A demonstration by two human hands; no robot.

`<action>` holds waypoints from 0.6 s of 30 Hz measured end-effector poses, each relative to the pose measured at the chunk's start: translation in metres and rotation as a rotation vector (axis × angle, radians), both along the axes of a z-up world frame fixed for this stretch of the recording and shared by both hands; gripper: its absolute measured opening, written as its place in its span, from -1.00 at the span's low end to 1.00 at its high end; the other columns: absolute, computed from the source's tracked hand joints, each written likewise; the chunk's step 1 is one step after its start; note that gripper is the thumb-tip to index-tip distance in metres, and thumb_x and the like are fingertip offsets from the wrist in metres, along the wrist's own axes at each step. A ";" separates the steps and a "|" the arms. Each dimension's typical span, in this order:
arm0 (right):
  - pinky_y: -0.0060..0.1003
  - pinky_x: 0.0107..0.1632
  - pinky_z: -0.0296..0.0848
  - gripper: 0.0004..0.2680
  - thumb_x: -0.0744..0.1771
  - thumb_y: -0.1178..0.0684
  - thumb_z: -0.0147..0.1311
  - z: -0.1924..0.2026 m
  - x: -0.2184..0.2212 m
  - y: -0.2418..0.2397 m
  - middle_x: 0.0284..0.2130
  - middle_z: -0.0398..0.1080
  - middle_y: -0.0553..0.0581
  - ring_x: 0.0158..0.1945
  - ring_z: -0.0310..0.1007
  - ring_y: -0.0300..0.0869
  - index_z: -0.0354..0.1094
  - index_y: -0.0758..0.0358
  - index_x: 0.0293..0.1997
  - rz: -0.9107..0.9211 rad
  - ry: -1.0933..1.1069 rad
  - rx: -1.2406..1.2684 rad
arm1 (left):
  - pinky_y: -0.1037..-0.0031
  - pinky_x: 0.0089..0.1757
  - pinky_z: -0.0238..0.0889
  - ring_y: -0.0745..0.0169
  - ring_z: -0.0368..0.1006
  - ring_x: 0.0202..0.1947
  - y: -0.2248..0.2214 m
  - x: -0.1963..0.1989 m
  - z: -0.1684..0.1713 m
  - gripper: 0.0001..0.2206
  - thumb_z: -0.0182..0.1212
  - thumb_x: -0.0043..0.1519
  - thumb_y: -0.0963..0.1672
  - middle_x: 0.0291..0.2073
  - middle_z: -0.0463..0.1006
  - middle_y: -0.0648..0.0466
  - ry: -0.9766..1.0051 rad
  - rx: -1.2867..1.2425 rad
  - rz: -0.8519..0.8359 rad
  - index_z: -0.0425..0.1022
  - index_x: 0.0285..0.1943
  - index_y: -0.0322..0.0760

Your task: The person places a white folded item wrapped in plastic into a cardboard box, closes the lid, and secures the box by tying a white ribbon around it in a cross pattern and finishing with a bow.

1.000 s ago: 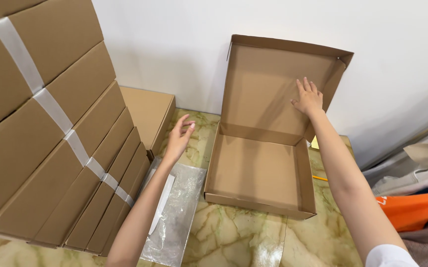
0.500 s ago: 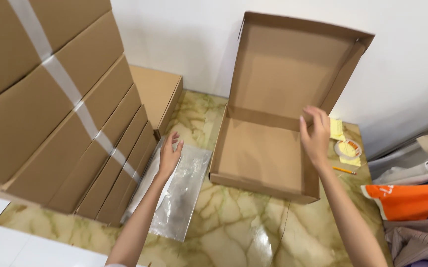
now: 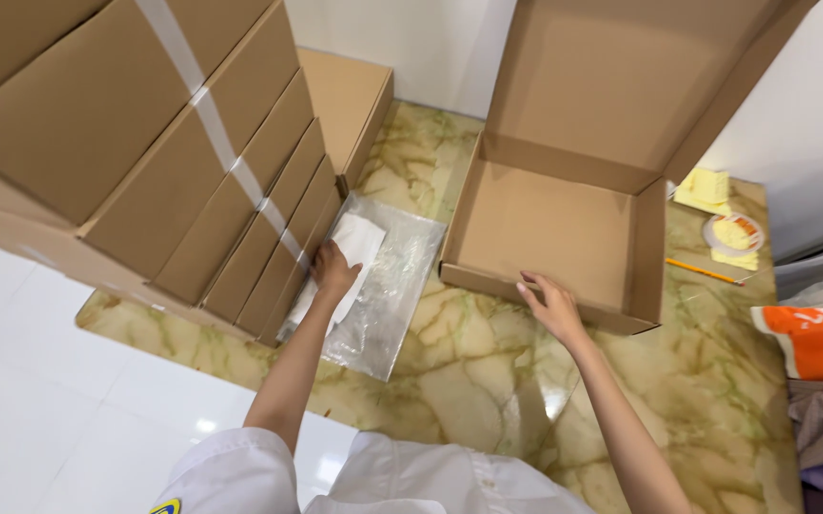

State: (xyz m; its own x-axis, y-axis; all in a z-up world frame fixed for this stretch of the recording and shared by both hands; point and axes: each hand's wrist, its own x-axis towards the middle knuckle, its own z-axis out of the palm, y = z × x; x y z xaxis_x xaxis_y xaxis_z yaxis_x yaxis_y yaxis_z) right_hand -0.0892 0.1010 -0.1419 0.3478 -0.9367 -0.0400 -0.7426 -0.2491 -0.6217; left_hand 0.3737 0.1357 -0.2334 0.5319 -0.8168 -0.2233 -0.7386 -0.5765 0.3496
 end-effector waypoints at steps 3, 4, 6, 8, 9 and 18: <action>0.21 0.35 0.04 -0.72 0.42 -0.32 -0.13 -0.032 0.007 -0.005 0.13 0.47 -0.15 0.26 0.37 -0.06 0.34 -0.38 0.26 -0.027 0.217 0.002 | -0.09 0.14 0.17 -0.22 0.23 0.29 0.004 0.010 -0.003 -0.10 0.31 0.17 0.10 0.33 0.21 -0.22 0.006 0.043 -0.001 -0.10 0.56 -0.39; 0.21 0.35 0.04 -0.72 0.42 -0.32 -0.13 -0.031 0.012 0.000 0.13 0.47 -0.15 0.26 0.37 -0.06 0.34 -0.38 0.26 -0.021 0.212 0.011 | -0.09 0.14 0.17 -0.22 0.23 0.29 0.009 0.014 0.002 -0.10 0.31 0.17 0.10 0.33 0.21 -0.22 0.002 0.053 0.004 -0.10 0.56 -0.39; 0.14 0.34 0.06 -0.70 0.45 -0.31 -0.18 -0.026 0.015 0.009 0.06 0.52 -0.08 0.22 0.40 -0.03 0.47 -0.16 0.15 -0.056 0.178 -0.025 | -0.08 0.12 0.18 -0.24 0.23 0.28 0.014 0.014 0.014 -0.12 0.28 0.19 0.11 0.30 0.23 -0.23 0.087 0.070 0.000 -0.08 0.54 -0.43; 0.10 0.32 0.08 -0.71 0.45 -0.30 -0.16 -0.035 0.013 0.012 0.03 0.54 -0.09 0.19 0.42 -0.04 0.49 -0.16 0.12 -0.088 0.178 -0.032 | -0.09 0.11 0.18 -0.24 0.21 0.29 0.013 0.013 0.010 -0.13 0.25 0.20 0.12 0.30 0.21 -0.23 0.064 0.102 -0.013 -0.09 0.54 -0.41; 0.06 0.30 0.09 -0.72 0.45 -0.29 -0.15 -0.039 0.010 0.013 -0.01 0.56 -0.09 0.16 0.45 -0.04 0.52 -0.16 0.09 -0.118 0.179 -0.046 | -0.11 0.10 0.18 -0.24 0.20 0.29 0.010 0.010 0.008 -0.15 0.22 0.22 0.12 0.30 0.20 -0.22 0.042 0.126 -0.024 -0.11 0.54 -0.40; 0.04 0.28 0.11 -0.70 0.42 -0.30 -0.12 -0.018 0.019 0.044 -0.05 0.58 0.04 0.15 0.49 0.09 0.55 -0.13 0.05 -0.159 0.191 0.049 | -0.03 0.14 0.11 -0.20 0.08 0.32 0.018 0.003 0.010 -0.30 -0.18 0.37 0.16 0.30 0.12 -0.22 0.075 0.146 -0.030 -0.12 0.54 -0.35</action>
